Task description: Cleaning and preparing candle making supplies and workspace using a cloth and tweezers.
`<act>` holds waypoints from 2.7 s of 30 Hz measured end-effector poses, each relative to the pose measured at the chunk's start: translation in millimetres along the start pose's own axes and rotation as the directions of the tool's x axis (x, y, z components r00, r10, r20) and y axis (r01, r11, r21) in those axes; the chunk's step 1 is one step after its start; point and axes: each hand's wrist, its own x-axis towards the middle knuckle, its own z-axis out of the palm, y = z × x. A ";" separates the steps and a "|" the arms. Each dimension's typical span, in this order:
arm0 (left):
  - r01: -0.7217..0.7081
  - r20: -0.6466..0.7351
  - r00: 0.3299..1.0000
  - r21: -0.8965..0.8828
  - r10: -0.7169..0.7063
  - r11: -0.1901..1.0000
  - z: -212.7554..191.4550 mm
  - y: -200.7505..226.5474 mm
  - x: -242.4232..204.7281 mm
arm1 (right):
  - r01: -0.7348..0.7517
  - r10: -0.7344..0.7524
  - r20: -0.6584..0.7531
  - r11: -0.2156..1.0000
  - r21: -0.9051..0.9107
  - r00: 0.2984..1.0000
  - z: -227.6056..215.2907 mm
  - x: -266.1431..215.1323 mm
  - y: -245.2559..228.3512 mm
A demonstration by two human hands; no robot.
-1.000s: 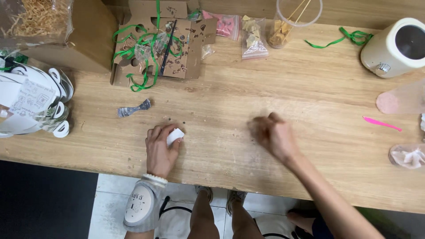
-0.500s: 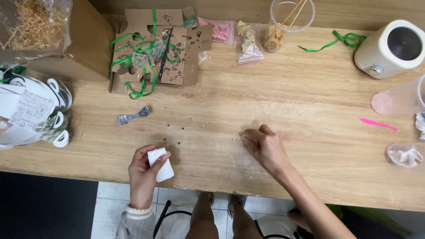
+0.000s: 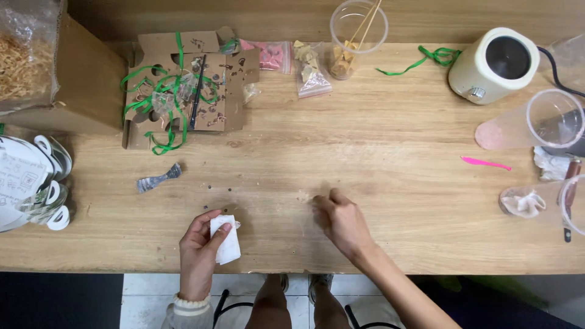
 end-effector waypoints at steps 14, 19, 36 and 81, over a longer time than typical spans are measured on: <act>-0.012 0.079 0.997 0.005 0.011 1.000 31.9 0.7 15.2 | -0.324 0.194 -0.372 0.888 -0.327 0.908 -117.8 44.7 173.7; -0.019 0.096 0.995 0.029 0.016 0.999 57.6 17.9 15.1 | 0.019 -0.010 -0.199 0.999 0.041 0.980 -35.3 25.1 21.0; 0.024 0.036 0.999 -0.078 -0.021 0.997 32.3 -1.4 4.9 | -0.002 0.001 0.058 1.000 0.027 0.998 -7.3 78.5 22.2; -0.207 -0.102 0.974 -0.014 0.205 0.978 -82.6 -2.3 10.2 | 0.263 -0.172 0.291 0.915 -0.307 0.941 23.9 230.6 -6.3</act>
